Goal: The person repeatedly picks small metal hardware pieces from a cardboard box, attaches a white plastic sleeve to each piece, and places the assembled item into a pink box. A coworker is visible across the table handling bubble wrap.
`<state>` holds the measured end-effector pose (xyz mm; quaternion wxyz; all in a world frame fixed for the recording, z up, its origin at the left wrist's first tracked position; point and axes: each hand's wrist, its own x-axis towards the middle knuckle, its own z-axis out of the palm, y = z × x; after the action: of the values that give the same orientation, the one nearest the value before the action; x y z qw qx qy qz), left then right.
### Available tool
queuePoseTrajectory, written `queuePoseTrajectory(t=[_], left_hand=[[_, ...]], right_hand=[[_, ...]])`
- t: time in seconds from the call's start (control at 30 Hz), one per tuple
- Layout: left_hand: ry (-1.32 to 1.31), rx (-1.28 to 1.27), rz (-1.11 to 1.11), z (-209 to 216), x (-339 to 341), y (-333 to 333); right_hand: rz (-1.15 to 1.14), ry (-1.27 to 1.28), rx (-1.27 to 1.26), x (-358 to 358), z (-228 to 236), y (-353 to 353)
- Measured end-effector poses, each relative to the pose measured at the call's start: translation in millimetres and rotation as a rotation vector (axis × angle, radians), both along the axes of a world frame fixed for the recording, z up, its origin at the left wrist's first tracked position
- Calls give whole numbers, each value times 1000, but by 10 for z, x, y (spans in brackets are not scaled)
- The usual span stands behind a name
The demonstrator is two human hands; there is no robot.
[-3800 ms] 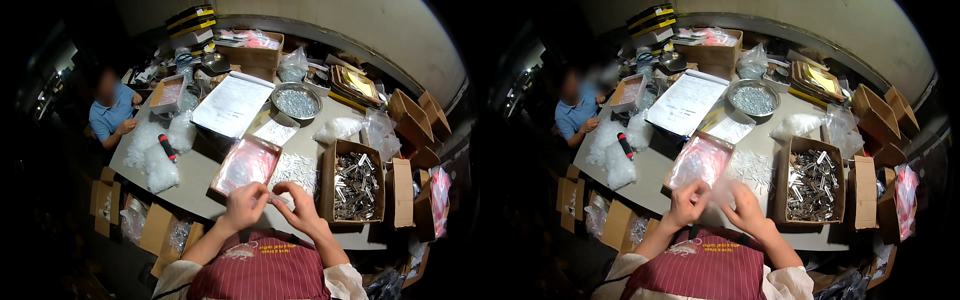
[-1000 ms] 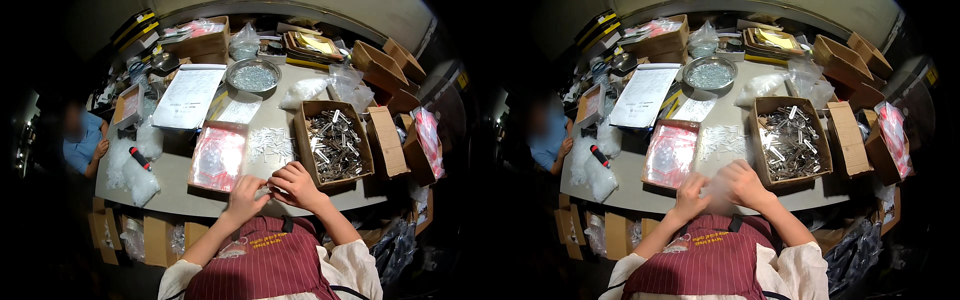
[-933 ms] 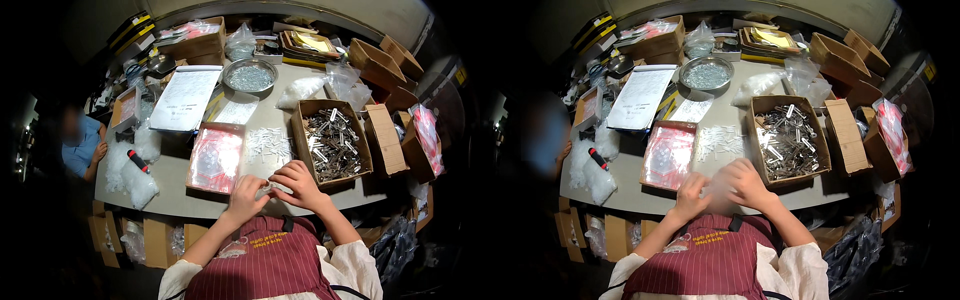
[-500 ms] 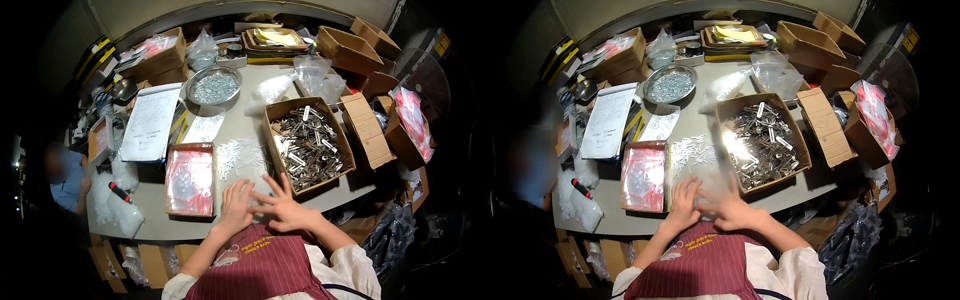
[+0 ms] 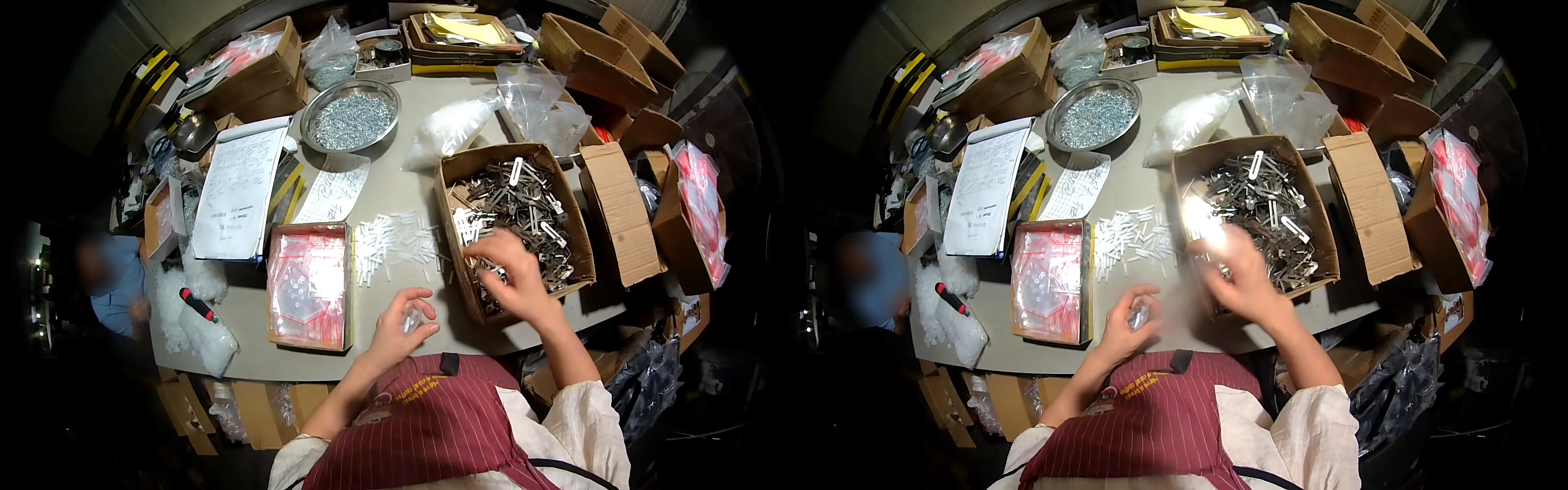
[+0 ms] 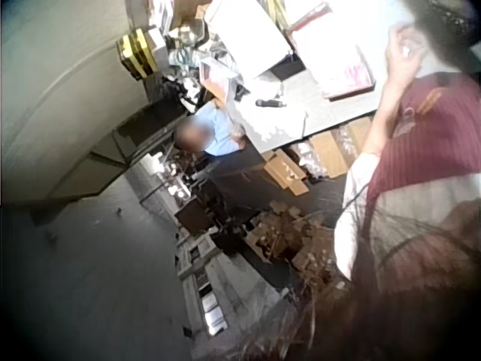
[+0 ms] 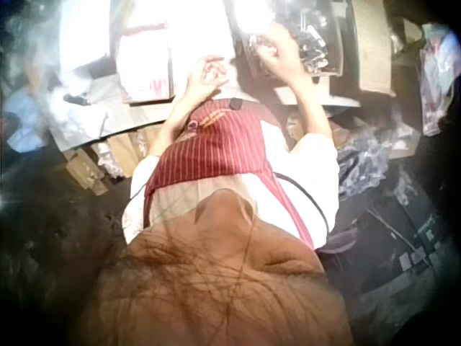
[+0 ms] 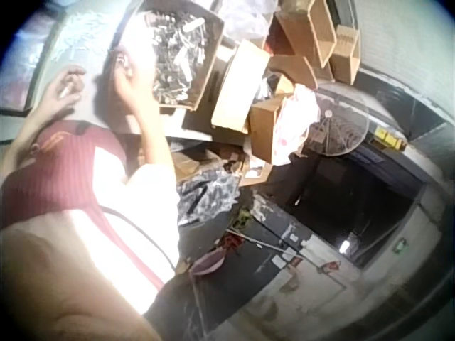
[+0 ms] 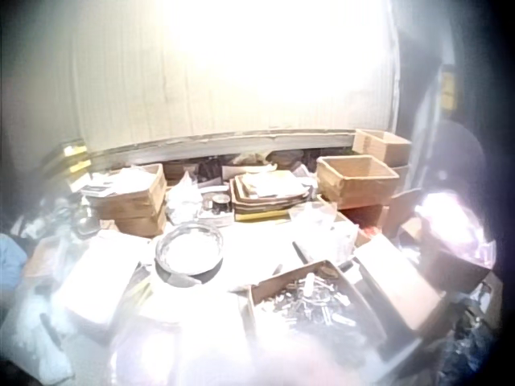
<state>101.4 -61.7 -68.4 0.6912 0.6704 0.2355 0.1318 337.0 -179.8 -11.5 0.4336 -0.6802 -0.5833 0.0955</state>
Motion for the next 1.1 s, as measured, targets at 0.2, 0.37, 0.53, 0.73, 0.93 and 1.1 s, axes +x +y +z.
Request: queuePoseTrajectory(t=[0.2, 0.37, 0.53, 0.73, 0.93, 1.1], left_hand=[[280, 412, -150, -503, -62, 58], [297, 173, -128, -302, -89, 33], [254, 291, -99, -321, -127, 73], [257, 244, -58, -414, -259, 30], [243, 230, 56, -435, -284, -21], [202, 282, 113, -444, -283, -51]], right_hand=[[-139, -304, -495, 769, -410, 142], [27, -366, -548, 724, -818, 388], [139, -513, -467, 760, -1164, 527], [29, -530, -358, 818, -723, 397], [-167, -777, -97, 892, -737, 423], [-206, -826, -280, 794, -827, 444]])
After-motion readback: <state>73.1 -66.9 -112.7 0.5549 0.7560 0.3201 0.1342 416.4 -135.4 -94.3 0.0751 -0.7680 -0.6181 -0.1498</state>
